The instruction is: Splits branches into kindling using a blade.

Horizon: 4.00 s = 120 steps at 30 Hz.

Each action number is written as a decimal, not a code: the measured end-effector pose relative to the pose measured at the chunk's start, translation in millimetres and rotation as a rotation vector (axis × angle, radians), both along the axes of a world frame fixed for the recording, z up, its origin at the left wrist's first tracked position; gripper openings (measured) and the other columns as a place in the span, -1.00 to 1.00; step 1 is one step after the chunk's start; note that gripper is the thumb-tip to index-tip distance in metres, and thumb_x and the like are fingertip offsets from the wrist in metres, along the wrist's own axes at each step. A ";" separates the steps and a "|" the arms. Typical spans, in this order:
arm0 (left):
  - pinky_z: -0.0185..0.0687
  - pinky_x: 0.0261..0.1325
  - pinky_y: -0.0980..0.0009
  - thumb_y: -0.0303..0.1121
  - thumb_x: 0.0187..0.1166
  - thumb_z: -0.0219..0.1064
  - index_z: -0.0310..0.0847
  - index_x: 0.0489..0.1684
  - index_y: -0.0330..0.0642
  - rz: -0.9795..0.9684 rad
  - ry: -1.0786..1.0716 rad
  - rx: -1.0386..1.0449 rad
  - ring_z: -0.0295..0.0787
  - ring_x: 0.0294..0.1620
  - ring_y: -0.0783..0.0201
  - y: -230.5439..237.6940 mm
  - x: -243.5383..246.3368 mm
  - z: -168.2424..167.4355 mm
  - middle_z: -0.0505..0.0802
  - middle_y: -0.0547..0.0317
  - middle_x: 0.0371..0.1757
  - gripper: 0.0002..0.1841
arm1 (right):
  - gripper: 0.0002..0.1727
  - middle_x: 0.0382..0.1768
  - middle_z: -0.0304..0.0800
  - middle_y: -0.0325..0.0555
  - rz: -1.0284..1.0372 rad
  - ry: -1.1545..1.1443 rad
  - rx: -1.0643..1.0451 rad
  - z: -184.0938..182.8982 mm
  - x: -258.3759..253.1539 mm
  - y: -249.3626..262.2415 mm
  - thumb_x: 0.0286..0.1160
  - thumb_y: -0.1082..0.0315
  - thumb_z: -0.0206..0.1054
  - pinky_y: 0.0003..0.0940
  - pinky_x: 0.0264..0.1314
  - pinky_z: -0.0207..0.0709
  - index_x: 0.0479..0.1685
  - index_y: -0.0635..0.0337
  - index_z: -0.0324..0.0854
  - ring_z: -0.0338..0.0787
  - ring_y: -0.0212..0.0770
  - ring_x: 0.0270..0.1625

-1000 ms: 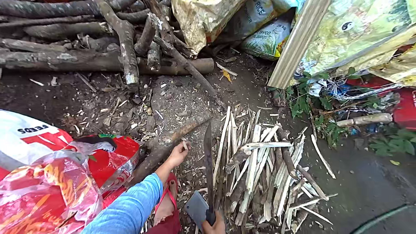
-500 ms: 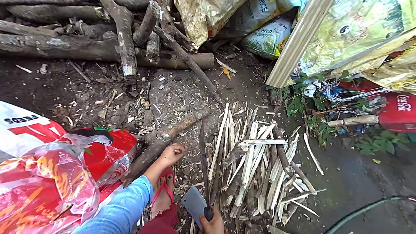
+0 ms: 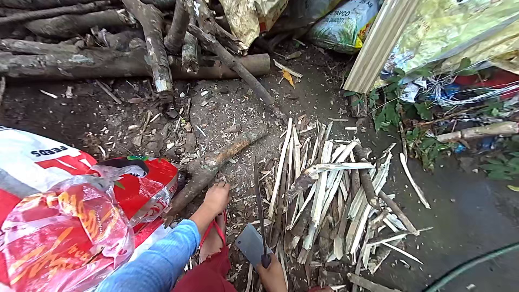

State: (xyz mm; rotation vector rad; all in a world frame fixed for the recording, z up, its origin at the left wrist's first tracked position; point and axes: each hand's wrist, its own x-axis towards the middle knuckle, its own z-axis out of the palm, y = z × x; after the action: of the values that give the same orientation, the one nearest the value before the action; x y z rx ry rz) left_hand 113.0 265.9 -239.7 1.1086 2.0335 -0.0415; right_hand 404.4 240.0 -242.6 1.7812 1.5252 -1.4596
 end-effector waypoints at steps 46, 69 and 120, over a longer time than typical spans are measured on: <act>0.52 0.56 0.01 -0.52 0.74 0.17 0.75 0.18 -0.49 -0.120 -0.289 0.776 0.81 0.33 -0.20 45.7 1.4 -6.1 0.87 -0.32 0.19 -0.71 | -0.50 -0.21 0.84 0.37 0.098 -0.009 0.311 69.7 -20.9 16.8 0.35 0.38 0.45 0.29 0.08 0.64 0.27 0.50 0.63 0.86 0.31 -0.09; 0.52 0.56 0.03 -0.56 0.59 0.34 0.58 0.40 -0.52 0.430 -0.131 0.791 0.70 0.42 -0.21 -24.4 -36.5 24.0 0.72 -0.42 0.39 -0.59 | -0.53 -0.31 0.82 0.38 -0.027 0.050 0.486 42.1 -44.0 11.5 0.28 0.43 0.49 0.31 -0.05 0.65 0.20 0.54 0.65 0.85 0.31 -0.21; 0.07 0.77 -0.20 -0.62 0.72 0.07 0.67 0.26 -0.41 -0.650 -0.125 0.308 0.42 0.65 -0.30 31.0 19.2 -40.1 0.70 -0.33 0.40 -0.69 | -0.55 -0.43 0.74 0.16 -0.299 0.106 0.254 9.0 -1.8 9.2 0.22 0.56 0.46 -0.03 -0.29 0.67 0.16 0.53 0.61 0.72 -0.06 -0.51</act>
State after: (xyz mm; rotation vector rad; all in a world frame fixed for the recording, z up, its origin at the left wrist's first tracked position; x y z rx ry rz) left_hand 132.2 297.0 -279.8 1.8799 1.5255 0.0138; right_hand 402.6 249.2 -233.6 2.1912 1.6104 -1.5750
